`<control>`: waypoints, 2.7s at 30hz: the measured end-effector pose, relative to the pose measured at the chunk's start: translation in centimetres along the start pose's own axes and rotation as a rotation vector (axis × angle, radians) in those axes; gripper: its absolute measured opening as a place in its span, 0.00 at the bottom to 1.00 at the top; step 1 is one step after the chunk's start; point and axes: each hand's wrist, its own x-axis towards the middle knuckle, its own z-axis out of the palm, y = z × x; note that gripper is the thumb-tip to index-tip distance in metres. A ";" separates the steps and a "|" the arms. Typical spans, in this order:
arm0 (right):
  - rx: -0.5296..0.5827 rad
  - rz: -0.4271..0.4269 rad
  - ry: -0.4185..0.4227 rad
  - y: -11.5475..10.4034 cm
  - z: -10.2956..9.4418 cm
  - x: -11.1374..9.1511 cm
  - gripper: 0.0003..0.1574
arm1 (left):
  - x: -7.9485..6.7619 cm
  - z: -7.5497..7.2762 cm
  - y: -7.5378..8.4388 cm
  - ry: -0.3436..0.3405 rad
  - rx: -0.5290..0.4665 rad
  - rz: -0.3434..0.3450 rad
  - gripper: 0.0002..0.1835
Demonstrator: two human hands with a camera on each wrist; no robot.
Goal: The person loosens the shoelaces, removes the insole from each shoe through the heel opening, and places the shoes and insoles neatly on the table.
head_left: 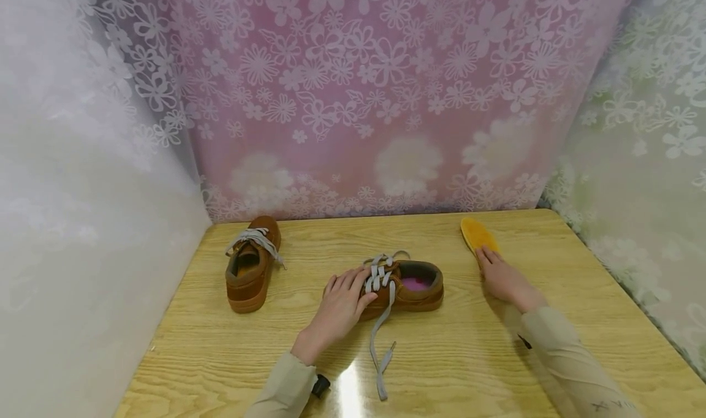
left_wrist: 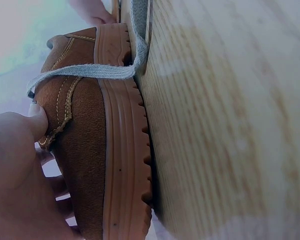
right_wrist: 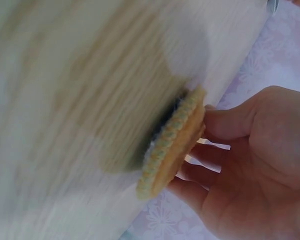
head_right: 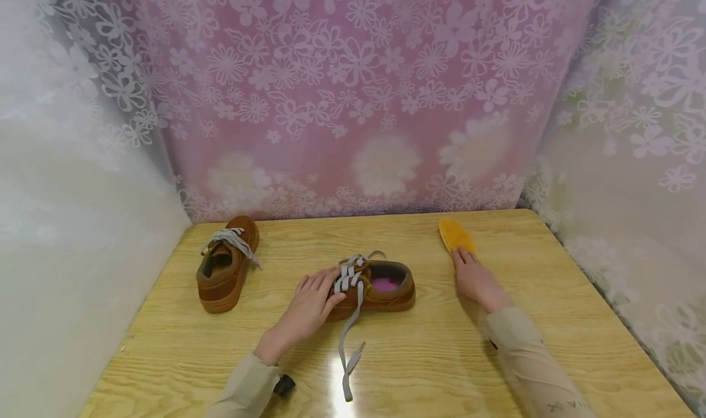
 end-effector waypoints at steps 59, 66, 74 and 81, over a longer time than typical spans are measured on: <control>0.635 -0.242 -0.242 -10.7 -2.1 5.8 0.33 | -5.0 1.4 4.6 -0.225 0.073 0.207 0.09; 0.675 -0.263 -0.180 -11.5 -1.7 5.8 0.29 | -3.5 1.7 4.5 -0.174 0.084 0.115 0.09; 0.682 -0.219 -0.142 -12.6 -1.2 4.9 0.29 | -2.3 1.9 4.5 -0.054 0.112 0.097 0.08; 0.726 -0.045 -0.106 -14.4 -1.0 3.4 0.38 | -1.7 1.3 3.5 -0.021 0.131 0.043 0.06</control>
